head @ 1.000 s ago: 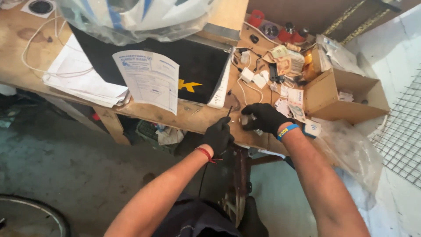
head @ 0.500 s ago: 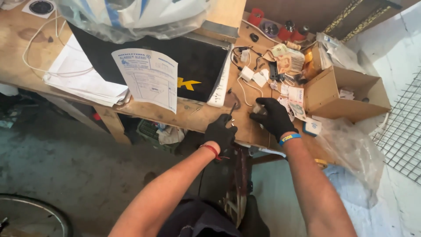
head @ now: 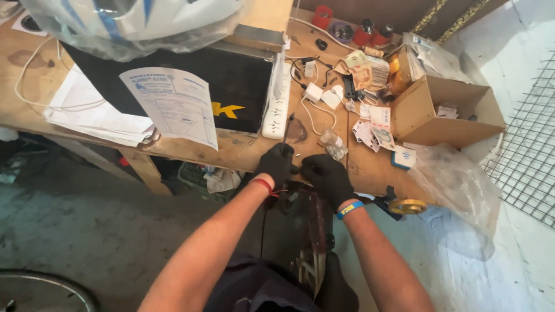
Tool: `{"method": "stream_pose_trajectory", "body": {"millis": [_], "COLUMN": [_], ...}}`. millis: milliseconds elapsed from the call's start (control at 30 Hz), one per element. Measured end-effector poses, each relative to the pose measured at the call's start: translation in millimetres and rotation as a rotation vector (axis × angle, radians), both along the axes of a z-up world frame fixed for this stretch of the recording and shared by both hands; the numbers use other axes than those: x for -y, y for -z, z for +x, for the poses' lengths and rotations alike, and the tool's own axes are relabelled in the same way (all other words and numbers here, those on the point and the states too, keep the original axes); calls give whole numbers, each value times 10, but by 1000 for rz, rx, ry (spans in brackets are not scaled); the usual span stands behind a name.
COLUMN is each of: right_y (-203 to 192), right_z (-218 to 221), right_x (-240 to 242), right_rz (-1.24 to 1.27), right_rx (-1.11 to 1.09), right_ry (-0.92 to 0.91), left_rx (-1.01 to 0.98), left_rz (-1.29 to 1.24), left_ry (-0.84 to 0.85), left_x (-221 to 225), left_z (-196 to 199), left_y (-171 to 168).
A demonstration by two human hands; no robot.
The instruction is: Adjusting the front brake cable of a bicycle by tensioning the cable with pliers and tightening the anchor bolt with a wrench.
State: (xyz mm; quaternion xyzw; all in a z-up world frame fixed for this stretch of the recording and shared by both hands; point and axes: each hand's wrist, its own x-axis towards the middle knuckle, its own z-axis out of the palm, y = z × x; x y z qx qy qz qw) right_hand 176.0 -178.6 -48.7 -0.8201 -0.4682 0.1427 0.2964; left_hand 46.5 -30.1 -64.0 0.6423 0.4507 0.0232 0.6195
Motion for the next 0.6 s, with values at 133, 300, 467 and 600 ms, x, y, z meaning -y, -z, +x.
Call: {"method": "stream_pose_trajectory", "body": {"millis": [133, 300, 467, 600], "right_y": [-158, 24, 176, 355], "right_z": [-83, 78, 154, 185], "right_x": [-70, -190, -343, -415], "right_rz": [-141, -70, -136, -222], "right_rx": [6, 31, 218, 293], "right_ry": [-21, -47, -207, -185], "left_rx": [-9, 53, -37, -112], "left_rz": [31, -46, 129, 202], "left_ry": [12, -57, -28, -13], "left_x": [-186, -117, -113, -100], "left_z": [69, -52, -113, -27], "left_y": [458, 300, 150, 117]}}
